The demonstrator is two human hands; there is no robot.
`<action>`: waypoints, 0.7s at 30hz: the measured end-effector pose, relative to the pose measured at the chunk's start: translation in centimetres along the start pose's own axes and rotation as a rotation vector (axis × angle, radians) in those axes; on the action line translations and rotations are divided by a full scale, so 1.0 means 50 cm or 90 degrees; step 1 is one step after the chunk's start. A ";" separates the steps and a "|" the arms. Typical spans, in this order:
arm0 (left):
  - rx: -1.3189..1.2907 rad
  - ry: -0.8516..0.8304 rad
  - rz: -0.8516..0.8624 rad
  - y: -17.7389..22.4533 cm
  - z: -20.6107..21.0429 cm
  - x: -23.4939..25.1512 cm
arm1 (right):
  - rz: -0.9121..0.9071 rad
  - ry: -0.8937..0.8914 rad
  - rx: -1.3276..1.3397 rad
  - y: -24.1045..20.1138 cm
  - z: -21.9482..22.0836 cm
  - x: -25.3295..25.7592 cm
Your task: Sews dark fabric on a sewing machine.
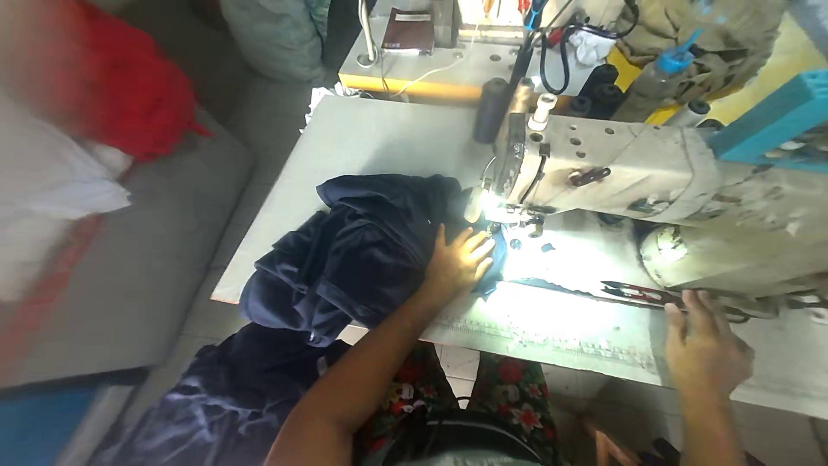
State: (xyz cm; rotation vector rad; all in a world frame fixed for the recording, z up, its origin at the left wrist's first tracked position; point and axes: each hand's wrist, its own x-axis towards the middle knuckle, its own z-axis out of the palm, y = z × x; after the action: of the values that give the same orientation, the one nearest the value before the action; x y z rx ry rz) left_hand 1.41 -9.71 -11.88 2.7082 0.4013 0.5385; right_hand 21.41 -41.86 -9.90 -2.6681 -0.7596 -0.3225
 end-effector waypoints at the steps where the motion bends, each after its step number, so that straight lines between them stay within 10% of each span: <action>1: 0.003 0.002 0.000 0.000 0.000 -0.001 | -0.001 -0.012 0.005 -0.001 0.001 -0.006; 21: 0.000 0.018 0.012 0.005 0.000 -0.009 | 0.016 -0.039 -0.033 -0.013 0.009 -0.018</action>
State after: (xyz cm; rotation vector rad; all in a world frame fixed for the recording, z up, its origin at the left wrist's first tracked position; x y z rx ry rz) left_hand 1.04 -10.08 -11.93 2.7099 0.3834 0.5832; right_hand 20.37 -41.60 -10.39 -2.7444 -0.7455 -0.2593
